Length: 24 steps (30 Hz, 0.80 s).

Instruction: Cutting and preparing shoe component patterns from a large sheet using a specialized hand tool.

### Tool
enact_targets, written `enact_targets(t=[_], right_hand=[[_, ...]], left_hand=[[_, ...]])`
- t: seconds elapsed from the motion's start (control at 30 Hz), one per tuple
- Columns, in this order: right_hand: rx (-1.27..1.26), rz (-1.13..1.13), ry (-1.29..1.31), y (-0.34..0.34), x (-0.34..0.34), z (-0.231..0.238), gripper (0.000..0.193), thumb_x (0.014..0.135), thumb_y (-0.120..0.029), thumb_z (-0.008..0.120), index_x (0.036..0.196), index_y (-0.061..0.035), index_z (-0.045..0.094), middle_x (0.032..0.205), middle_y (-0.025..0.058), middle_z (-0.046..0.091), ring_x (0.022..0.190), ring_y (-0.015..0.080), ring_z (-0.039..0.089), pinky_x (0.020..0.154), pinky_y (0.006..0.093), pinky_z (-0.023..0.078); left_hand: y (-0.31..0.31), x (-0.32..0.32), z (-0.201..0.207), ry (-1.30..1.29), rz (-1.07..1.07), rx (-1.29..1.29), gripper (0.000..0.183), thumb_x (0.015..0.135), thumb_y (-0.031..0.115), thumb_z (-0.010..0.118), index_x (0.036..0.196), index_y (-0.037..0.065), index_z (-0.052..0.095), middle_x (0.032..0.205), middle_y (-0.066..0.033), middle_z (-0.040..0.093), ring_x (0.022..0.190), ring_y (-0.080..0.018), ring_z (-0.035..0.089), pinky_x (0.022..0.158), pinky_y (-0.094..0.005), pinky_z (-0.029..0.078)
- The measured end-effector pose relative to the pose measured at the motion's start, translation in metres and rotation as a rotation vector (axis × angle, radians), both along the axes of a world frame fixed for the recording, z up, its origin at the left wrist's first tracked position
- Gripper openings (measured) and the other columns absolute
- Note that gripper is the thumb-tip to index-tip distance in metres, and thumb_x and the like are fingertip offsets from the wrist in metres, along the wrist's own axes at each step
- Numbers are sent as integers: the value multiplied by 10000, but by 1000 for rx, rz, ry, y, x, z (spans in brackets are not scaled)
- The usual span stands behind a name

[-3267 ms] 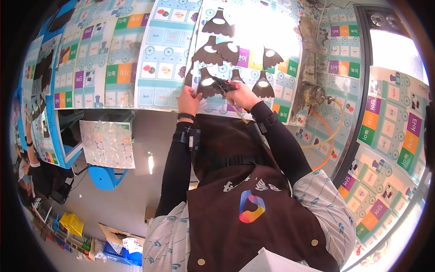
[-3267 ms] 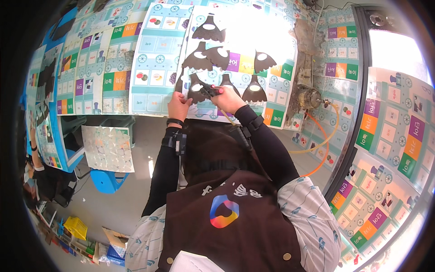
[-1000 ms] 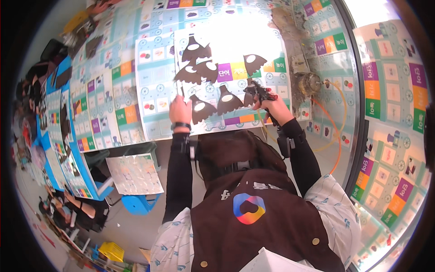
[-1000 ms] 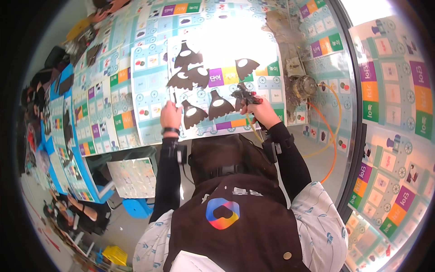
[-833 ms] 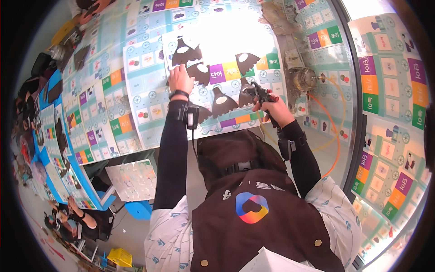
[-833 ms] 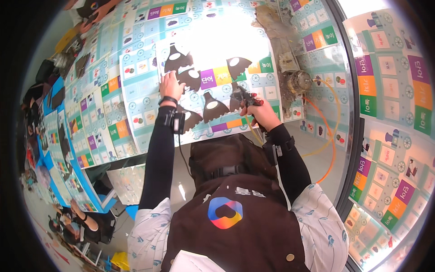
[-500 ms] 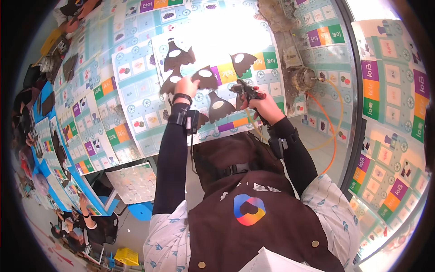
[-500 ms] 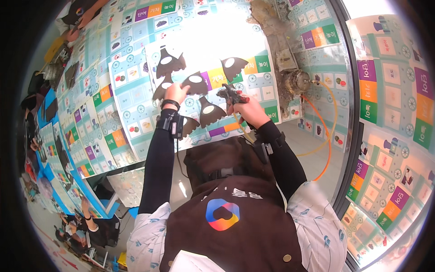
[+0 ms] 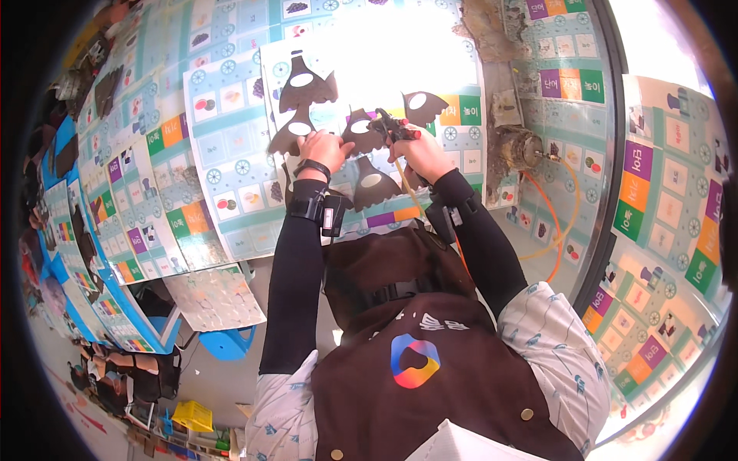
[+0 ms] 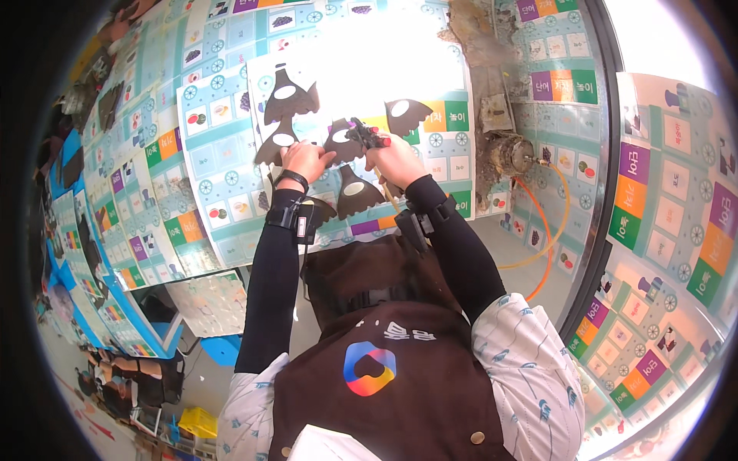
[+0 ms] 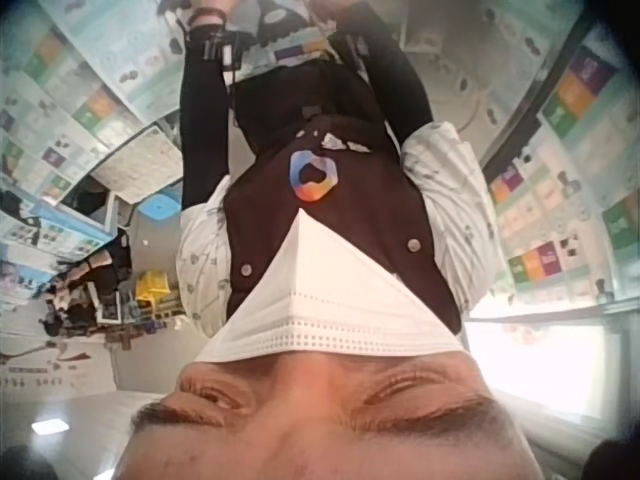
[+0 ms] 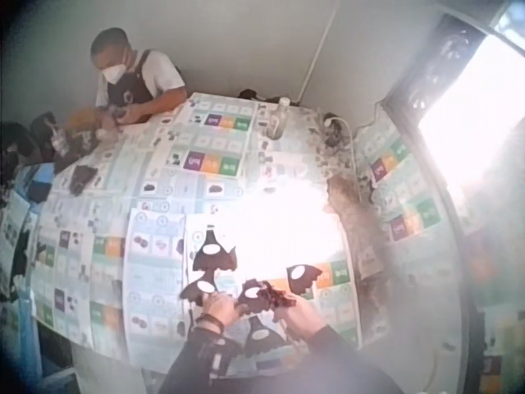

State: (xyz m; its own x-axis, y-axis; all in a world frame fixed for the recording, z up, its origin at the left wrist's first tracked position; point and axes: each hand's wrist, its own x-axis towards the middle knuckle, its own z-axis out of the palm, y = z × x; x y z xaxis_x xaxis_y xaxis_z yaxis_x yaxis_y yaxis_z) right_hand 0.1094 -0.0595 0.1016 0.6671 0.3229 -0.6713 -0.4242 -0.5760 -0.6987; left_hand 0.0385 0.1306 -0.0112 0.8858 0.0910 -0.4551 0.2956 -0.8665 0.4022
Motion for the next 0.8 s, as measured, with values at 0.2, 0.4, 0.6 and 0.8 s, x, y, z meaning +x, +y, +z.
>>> enact_targets(t=[0.2,0.4,0.6,0.8], right_hand=[[-60,40,-110,9,5,-6,175,782,-146,506,814,-6,606,626,79,609,548,171,593,526,316,462],[-37,150,35,8,7,-10,163,796,-142,508,737,-7,580,571,70,577,533,175,583,517,316,450],[-33,145,-37,4,3,-9,146,815,-143,525,790,-11,585,586,79,572,535,183,576,535,328,456],[-42,154,-40,1,5,-4,152,823,-146,525,825,-9,590,599,81,576,555,185,585,558,334,471]], left_hand=[[-2,-2,-3,-25,10,43,321,849,451,630,822,155,751,977,-82,659,1035,-265,564,892,-451,339],[-3,-1,0,27,24,26,300,818,439,669,818,150,750,996,-74,650,1034,-265,560,896,-438,340],[0,-3,5,3,12,0,271,789,406,709,783,136,737,984,-68,645,1041,-259,556,892,-434,342],[0,-2,6,6,12,-11,275,779,406,719,777,131,732,993,-69,641,1052,-260,549,894,-440,341]])
